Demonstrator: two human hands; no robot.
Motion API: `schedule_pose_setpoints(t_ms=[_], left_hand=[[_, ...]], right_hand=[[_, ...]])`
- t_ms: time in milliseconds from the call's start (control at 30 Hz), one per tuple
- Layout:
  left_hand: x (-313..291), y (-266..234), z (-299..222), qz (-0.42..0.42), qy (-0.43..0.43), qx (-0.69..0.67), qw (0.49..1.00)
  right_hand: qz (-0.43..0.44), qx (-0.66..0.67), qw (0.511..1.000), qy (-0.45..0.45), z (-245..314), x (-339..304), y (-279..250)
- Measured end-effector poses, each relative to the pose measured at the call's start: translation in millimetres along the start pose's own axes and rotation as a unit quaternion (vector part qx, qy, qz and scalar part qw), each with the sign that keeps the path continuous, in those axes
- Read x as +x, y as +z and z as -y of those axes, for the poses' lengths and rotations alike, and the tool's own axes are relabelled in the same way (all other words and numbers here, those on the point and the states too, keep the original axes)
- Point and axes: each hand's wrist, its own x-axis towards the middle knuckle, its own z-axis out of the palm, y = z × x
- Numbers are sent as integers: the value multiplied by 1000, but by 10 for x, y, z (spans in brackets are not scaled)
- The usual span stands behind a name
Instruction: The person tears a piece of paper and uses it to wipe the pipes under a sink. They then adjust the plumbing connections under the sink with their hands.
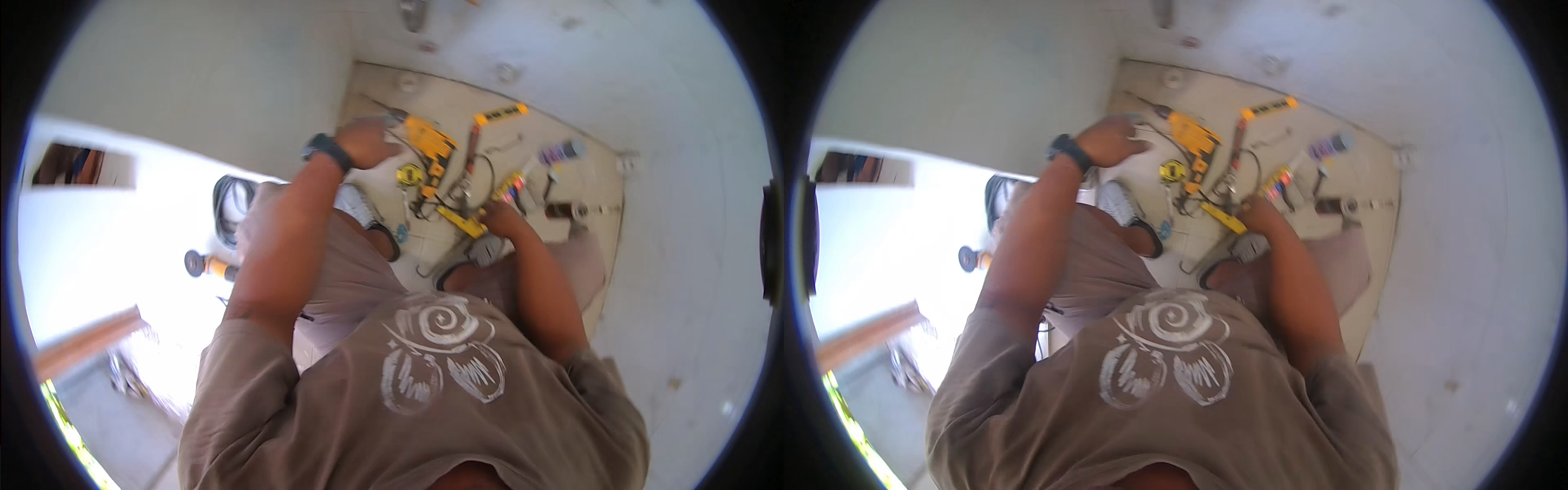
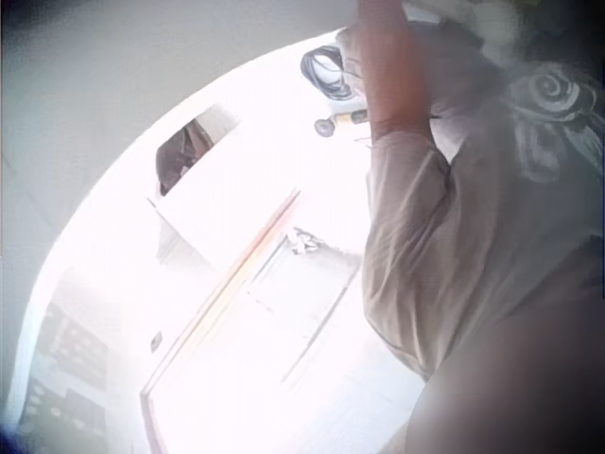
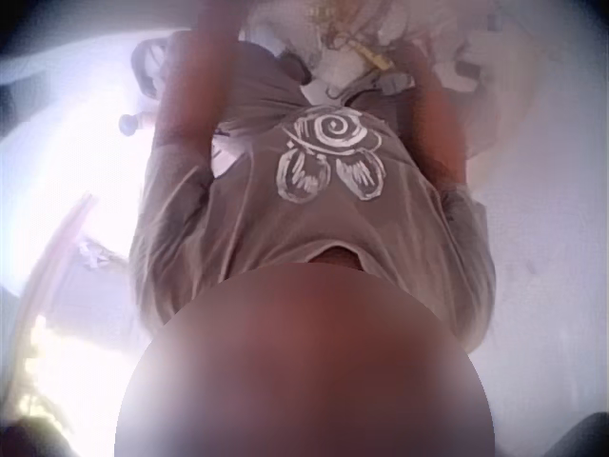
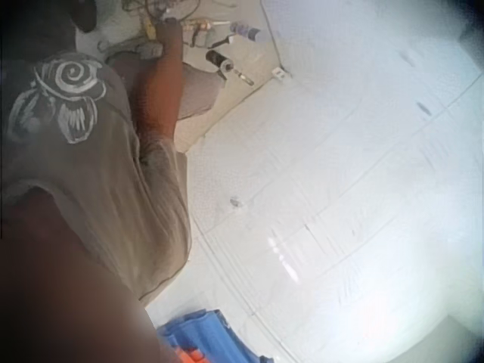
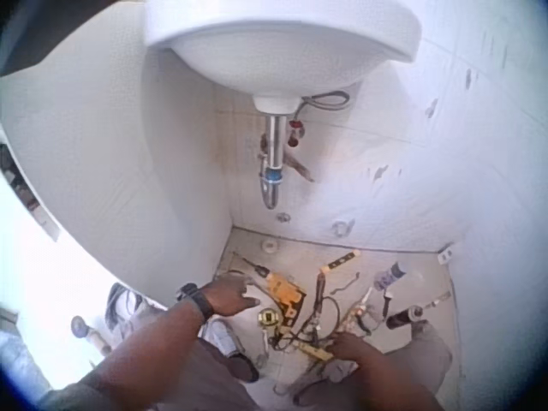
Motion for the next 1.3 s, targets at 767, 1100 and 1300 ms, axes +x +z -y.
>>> schedule_pose_setpoints(t_ms=[767,1100,1300], left_hand=[[174,-71,-606,-44,79,-24,996],[52,-102,-521,-67,73,-94,991],[-76,-211,-452,-28,82,-66,994]], right_hand=[[-210,216,951,-63,164,-427,-570],[-277,78,955,-72,161,-933,-1988],[-303,78,947,67,-338,-831,-1713]])
